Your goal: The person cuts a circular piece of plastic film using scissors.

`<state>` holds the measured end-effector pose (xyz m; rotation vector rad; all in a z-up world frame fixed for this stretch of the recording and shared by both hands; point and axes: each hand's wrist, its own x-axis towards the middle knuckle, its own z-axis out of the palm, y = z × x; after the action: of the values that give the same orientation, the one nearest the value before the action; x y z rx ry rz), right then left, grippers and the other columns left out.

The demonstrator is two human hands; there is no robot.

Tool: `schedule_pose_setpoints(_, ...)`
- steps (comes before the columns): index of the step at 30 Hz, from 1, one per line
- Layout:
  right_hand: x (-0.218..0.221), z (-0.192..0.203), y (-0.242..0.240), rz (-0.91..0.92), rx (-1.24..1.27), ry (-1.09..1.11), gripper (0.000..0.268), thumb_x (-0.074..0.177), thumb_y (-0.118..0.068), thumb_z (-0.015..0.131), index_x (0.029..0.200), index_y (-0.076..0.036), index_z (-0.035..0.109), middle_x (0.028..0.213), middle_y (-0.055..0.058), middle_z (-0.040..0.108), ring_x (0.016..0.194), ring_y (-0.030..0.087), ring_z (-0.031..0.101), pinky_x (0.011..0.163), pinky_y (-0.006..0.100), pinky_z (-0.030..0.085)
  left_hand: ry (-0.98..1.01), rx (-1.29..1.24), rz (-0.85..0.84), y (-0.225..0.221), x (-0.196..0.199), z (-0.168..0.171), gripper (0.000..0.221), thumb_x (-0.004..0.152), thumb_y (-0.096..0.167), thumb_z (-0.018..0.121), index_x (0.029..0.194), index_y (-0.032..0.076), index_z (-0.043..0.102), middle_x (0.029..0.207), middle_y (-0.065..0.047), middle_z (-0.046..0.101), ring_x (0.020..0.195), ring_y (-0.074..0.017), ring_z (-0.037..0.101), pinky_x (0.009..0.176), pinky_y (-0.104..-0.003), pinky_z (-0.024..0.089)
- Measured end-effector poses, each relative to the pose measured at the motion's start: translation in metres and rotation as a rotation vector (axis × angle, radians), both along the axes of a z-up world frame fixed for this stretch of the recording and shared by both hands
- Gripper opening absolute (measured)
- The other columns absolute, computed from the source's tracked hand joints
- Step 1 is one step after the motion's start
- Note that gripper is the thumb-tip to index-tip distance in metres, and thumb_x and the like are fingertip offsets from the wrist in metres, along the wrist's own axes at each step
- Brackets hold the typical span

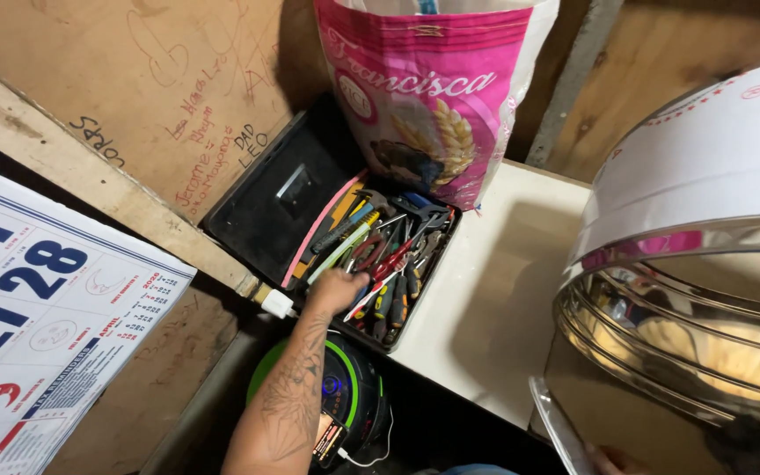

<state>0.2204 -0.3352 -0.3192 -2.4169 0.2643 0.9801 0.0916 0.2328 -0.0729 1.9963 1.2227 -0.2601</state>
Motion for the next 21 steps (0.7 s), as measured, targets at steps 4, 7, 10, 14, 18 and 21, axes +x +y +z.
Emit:
schedule_pose_setpoints(4, 0.006, 0.020, -0.009, 0.018, 0.041, -0.048, 0.056, 0.087, -0.056, 0.062, 0.121, -0.021, 0.089, 0.130, 0.010, 0.082, 0.132, 0.026, 0.065, 0.113, 0.033, 0.044, -0.075, 0.227, -0.099, 0.018, -0.005, -0.066, 0.036, 0.082, 0.044, 0.071, 0.099, 0.012, 0.079, 0.101, -0.016, 0.076, 0.096, -0.0372, 0.070, 0.082, -0.044, 0.052)
schedule_pose_setpoints(7, -0.002, 0.055, -0.004, -0.180, 0.012, -0.066, 0.055, 0.085, -0.052, 0.069, 0.126, -0.019, 0.084, 0.115, 0.017, 0.086, 0.106, 0.033, 0.078, 0.090, 0.039, 0.054, -0.097, 0.383, -0.057, 0.001, -0.012, -0.037, 0.040, 0.088, 0.038, 0.051, 0.096, 0.005, 0.072, 0.102, -0.027, 0.071, 0.100, -0.0502, 0.065, 0.086, -0.057, 0.050)
schedule_pose_setpoints(10, 0.005, 0.041, -0.014, -0.017, -0.031, -0.032, 0.061, 0.080, -0.061, 0.067, 0.132, -0.030, 0.079, 0.139, 0.004, 0.075, 0.128, 0.027, 0.070, 0.100, 0.034, 0.053, -0.177, 0.502, -0.042, -0.021, -0.032, 0.014, 0.030, 0.093, 0.032, 0.050, 0.099, 0.012, 0.071, 0.091, -0.028, 0.072, 0.088, -0.0536, 0.066, 0.081, -0.063, 0.048)
schedule_pose_setpoints(14, 0.005, 0.065, -0.006, -0.114, 0.122, -0.014, 0.054, 0.084, -0.050, 0.070, 0.121, -0.015, 0.087, 0.116, 0.013, 0.087, 0.109, 0.027, 0.076, 0.093, 0.034, 0.050, -0.101, 0.385, 0.054, -0.041, -0.067, 0.077, 0.034, 0.100, 0.041, 0.050, 0.118, 0.021, 0.072, 0.104, -0.011, 0.077, 0.096, -0.0351, 0.071, 0.081, -0.047, 0.054)
schedule_pose_setpoints(18, 0.001, 0.087, -0.004, -0.033, 0.265, -0.073, 0.042, 0.097, -0.042, 0.062, 0.086, -0.008, 0.083, 0.064, 0.015, 0.076, 0.052, 0.024, 0.061, 0.053, 0.037, 0.046, -0.306, 0.363, 0.171, -0.041, -0.113, 0.083, 0.039, 0.090, 0.037, 0.067, 0.119, 0.012, 0.076, 0.107, -0.011, 0.080, 0.099, -0.0247, 0.075, 0.088, -0.036, 0.052)
schedule_pose_setpoints(21, 0.004, 0.121, 0.003, 0.117, 0.220, -0.230, 0.048, 0.092, -0.048, 0.057, 0.116, -0.016, 0.084, 0.115, 0.004, 0.086, 0.109, 0.017, 0.075, 0.095, 0.030, 0.050, -0.202, 0.260, 0.220, -0.082, -0.139, 0.105, 0.018, 0.094, 0.031, 0.067, 0.088, 0.014, 0.072, 0.063, -0.007, 0.071, 0.063, -0.0184, 0.066, 0.066, -0.036, 0.044)
